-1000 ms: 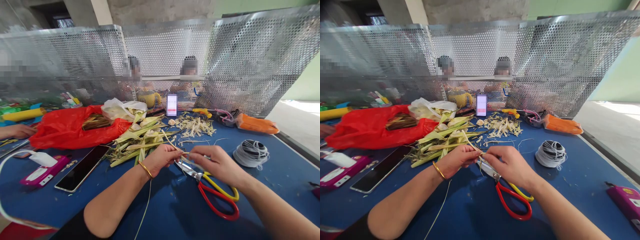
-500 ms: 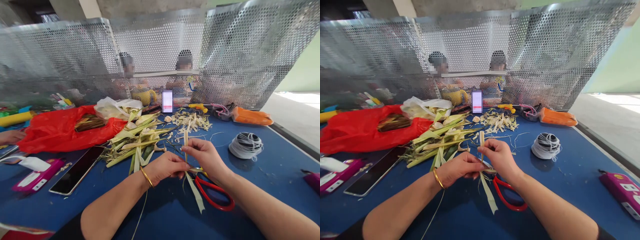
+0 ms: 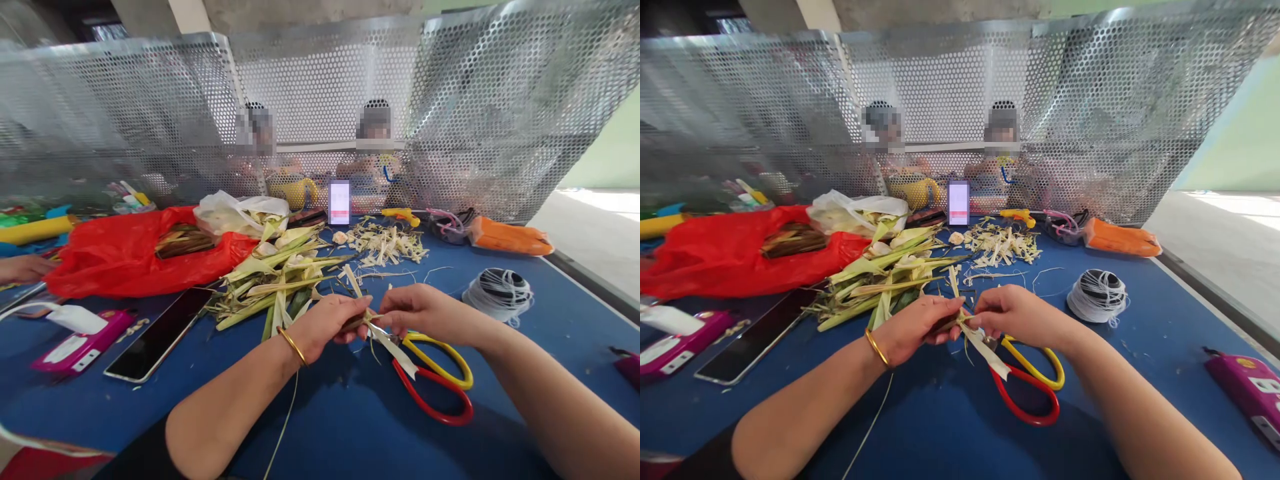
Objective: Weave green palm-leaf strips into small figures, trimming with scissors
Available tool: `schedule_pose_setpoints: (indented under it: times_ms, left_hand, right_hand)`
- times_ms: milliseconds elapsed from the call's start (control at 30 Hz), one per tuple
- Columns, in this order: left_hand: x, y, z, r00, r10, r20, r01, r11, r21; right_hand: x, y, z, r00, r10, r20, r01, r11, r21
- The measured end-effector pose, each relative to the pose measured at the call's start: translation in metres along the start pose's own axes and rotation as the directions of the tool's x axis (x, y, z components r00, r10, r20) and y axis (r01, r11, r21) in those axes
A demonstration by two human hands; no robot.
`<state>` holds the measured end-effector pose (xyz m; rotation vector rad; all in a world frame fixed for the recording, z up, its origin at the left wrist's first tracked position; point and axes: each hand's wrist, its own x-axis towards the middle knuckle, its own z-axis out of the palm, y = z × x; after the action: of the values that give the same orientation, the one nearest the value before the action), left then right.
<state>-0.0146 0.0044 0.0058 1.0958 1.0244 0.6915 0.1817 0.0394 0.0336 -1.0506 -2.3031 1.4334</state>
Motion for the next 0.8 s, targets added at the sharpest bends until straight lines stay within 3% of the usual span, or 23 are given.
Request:
schedule_pose_setpoints:
  times_ms: [133,300,367,467,533,667,800]
  left_hand:
    - [0.000,-0.002,-0.001,1.000,0.006,-0.002,-0.006,0.999,0.047]
    - [0.002,-0.006,-0.002,1.000,-0.017,0.020,0.017,1.000,-0.013]
    - [0.002,-0.004,-0.002,1.000,0.000,-0.026,-0.002,0.996,-0.094]
    - [0.002,0.000,-0.003,0.994,0.019,-0.107,-0.045,0.967,-0.249]
    - [0.003,0.003,-0.005,0.993,0.043,-0.111,-0.076,0.945,-0.318]
    - [0.006,0.001,-0.007,0.986,0.073,-0.147,-0.128,0.906,-0.405]
    - [0.009,-0.003,-0.005,0.980,0.068,-0.188,-0.143,0.895,-0.423]
  right_hand:
    - [0.001,-0.001,0.002,0.988,-0.080,-0.131,0.051,0.975,-0.214]
    - [0.006,-0.001,0.005,0.942,-0.193,-0.273,0.071,0.913,-0.402]
    - [0.006,-0.001,0.007,0.884,-0.310,-0.350,0.075,0.834,-0.547]
    - [0.004,-0.003,0.011,0.713,-0.576,-0.399,0.072,0.627,-0.776]
    - [0.002,-0.006,0.017,0.648,-0.701,-0.299,0.131,0.489,-0.862]
    - [0.003,-0.004,0.034,0.715,-0.698,0.045,0.292,0.241,-0.926]
    - [0.009,0.002,0.045,0.737,-0.664,0.126,0.263,0.109,-0.959]
